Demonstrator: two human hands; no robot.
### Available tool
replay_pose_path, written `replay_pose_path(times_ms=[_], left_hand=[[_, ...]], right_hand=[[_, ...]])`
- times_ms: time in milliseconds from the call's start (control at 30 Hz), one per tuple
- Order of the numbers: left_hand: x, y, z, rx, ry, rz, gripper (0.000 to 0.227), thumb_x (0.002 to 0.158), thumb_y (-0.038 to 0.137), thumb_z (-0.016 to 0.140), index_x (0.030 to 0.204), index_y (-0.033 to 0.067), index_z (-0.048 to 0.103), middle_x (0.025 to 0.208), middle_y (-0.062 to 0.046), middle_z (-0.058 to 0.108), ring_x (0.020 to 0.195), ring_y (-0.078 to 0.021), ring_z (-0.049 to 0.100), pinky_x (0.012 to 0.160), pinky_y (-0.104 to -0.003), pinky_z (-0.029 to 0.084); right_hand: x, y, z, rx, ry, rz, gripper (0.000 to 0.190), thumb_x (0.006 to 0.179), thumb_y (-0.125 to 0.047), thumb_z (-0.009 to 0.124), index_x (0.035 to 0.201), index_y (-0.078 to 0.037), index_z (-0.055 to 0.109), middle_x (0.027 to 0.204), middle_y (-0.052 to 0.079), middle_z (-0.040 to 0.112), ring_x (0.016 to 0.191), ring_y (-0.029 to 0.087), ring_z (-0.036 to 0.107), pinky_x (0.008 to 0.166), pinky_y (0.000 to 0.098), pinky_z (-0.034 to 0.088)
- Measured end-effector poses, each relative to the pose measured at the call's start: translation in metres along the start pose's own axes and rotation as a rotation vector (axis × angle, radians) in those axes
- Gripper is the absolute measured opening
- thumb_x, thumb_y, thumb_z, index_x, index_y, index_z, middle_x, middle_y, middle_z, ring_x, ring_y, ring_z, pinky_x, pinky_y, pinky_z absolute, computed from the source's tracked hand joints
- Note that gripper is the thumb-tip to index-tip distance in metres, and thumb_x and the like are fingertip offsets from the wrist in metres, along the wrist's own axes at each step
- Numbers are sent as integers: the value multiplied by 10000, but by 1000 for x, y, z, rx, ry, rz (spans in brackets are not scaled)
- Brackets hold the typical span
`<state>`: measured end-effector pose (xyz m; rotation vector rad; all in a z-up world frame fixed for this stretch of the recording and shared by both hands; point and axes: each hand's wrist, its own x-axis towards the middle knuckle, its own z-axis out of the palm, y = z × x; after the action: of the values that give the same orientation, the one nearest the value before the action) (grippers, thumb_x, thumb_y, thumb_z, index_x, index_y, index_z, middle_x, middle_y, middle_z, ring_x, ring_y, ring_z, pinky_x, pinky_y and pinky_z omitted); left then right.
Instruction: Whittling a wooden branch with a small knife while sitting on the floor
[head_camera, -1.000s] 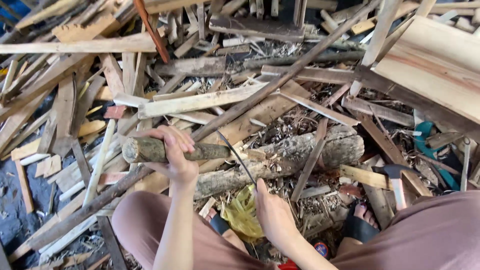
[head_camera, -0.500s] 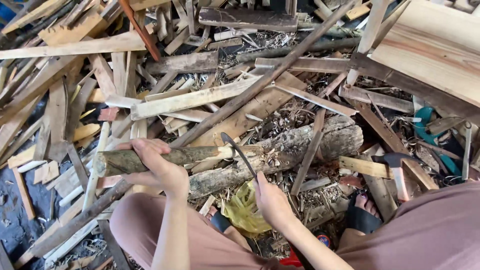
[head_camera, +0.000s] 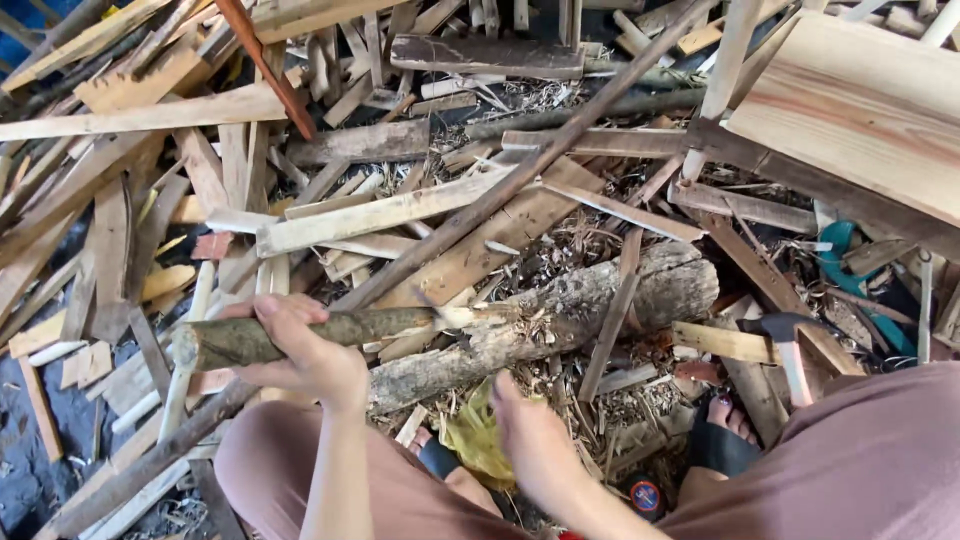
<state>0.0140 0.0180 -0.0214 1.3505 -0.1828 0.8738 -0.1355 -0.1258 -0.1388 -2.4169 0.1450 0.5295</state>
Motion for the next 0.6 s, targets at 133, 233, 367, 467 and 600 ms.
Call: replay_pose_path(times_ms=[133, 233, 367, 467, 600], left_hand=[[-1, -2, -12, 49, -12, 23, 217, 1060, 20, 479, 1243, 85, 383, 892, -23, 505, 707, -125, 492, 653, -251, 465], [1, 1, -10, 61, 31, -13, 203, 1094, 90, 501, 1259, 72, 385, 847, -13, 494, 727, -115, 506, 718, -247, 478], [3, -6, -15, 132, 55, -11, 257, 1113, 107, 487, 1308, 69, 323, 962, -35, 498, 786, -123, 524, 763, -264, 508], [9, -7, -13, 132, 134, -9, 245, 1108, 121, 519, 1297, 35, 388, 833, 4, 495, 696, -98, 501, 661, -235, 483], [9, 12, -2, 158, 125, -5, 156, 1085, 123, 487, 1180, 83, 370, 1031, -61, 495, 785, -113, 502, 743, -251, 468]], right_hand=[[-10, -1, 10, -518, 270, -198, 356, 975, -111, 462, 1327, -56, 484, 1101, 196, 574, 441, 222, 449, 384, 345, 349], [23, 10, 1, -390, 136, -45, 457, 1008, -113, 409, 1451, -13, 450, 1160, 160, 572, 395, 80, 383, 313, 206, 345], [11, -7, -5, 215, -91, 68, 163, 1060, -43, 456, 1214, -7, 497, 627, 30, 594, 360, 38, 434, 289, 171, 341], [-30, -28, -27, 315, 56, -9, 170, 996, -188, 455, 1154, -130, 476, 747, 196, 708, 635, 432, 683, 622, 552, 503], [15, -9, 2, 312, 58, -24, 366, 1046, -176, 474, 1342, 38, 494, 666, 135, 717, 421, 169, 635, 367, 293, 546]])
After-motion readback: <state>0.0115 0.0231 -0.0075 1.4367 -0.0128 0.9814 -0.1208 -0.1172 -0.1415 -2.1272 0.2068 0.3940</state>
